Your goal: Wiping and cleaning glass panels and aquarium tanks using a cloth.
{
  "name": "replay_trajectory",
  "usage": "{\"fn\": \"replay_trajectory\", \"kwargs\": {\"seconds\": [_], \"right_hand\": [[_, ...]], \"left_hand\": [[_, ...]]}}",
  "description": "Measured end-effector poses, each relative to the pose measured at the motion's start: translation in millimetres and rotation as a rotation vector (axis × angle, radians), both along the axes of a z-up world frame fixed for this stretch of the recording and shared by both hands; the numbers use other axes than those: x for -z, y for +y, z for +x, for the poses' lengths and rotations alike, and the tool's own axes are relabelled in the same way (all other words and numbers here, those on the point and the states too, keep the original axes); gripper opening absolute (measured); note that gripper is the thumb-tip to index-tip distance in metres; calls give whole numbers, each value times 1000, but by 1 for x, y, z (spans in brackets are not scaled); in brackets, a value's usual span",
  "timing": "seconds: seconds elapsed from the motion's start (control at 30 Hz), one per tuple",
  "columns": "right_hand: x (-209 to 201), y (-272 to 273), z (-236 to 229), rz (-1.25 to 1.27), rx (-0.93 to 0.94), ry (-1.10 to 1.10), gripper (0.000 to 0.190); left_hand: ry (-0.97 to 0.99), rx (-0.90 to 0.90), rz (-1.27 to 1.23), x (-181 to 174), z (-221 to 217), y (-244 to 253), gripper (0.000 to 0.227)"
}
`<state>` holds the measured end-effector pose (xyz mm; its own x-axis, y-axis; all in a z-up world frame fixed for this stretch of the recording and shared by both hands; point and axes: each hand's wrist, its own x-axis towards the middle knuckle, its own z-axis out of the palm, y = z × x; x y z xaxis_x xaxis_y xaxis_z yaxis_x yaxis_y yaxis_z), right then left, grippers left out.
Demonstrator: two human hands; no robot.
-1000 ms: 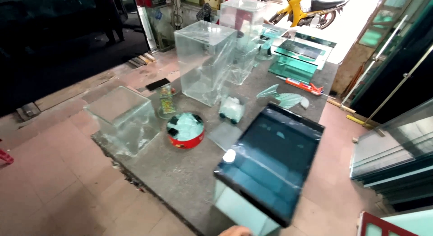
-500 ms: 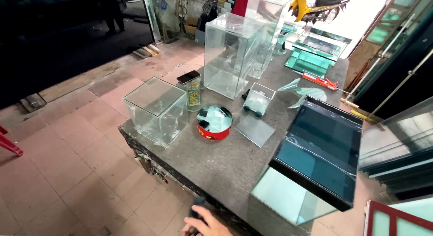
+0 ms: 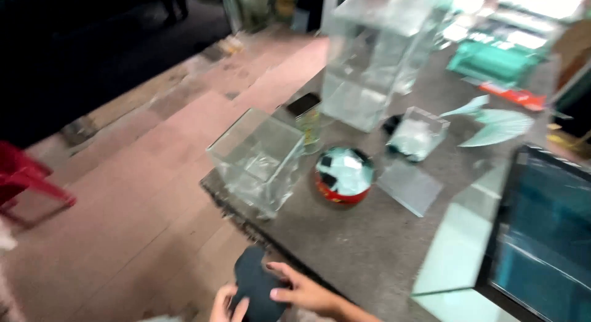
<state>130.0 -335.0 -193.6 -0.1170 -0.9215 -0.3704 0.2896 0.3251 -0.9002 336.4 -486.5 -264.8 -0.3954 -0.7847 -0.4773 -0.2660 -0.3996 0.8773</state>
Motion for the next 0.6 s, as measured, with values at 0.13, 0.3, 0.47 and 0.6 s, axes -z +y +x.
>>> {"fn": "replay_trajectory", "kwargs": {"seconds": [0.13,0.3,0.47,0.6], "right_hand": [[-43,-56,-37,-227,0,380,40],[-116,-89,-80,-175,245,750,33],[-163,-112,-99,-299,314,1187,62],[-175,-136,-110,-361,178,1133,79]], "left_hand": [[149,143,-444,-64,-27,-60,40],[-280,442,-99,-182,-79,-89,51],[-117,705,-445,-168,-134,-144,43],[313,1020,-422,-163,-197,-193,36]]}}
